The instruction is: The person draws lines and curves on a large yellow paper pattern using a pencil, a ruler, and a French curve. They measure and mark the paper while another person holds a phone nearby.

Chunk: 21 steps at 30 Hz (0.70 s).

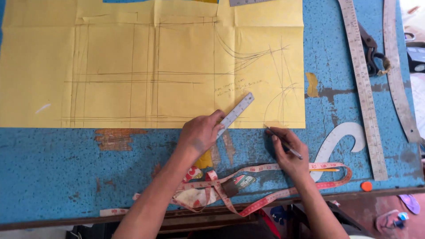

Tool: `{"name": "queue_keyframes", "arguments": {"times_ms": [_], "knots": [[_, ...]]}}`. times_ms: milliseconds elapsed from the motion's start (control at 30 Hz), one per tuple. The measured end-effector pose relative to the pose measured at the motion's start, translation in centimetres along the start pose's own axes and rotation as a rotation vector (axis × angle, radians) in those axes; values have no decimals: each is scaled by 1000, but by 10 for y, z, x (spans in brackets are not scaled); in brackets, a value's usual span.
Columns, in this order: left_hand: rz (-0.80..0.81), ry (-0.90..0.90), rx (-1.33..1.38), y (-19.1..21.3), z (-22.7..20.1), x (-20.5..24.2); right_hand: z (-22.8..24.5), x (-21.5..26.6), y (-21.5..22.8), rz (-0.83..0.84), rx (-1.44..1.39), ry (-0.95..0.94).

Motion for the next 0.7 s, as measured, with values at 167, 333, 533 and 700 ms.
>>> {"name": "queue_keyframes", "arguments": {"times_ms": [167, 333, 533, 700], "knots": [[30, -82, -24, -6, 13, -25, -5, 2, -4, -20, 85, -83], [48, -151, -73, -8, 21, -41, 0, 1, -6, -40, 72, -100], [21, -367, -298, 39, -4, -37, 10, -3, -9, -98, 162, -78], [249, -470, -478, 29, -12, -43, 36, -4, -26, -133, 412, -23]]}}
Point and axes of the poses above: each hand's wrist, its own x-axis away from the middle knuckle, its own y-axis out of the back of the hand, z = x × y, the point moved 9 cm from there along -x, towards the middle knuckle, and after that the axes turned 6 degrees about -x, right-handed, at the moved point
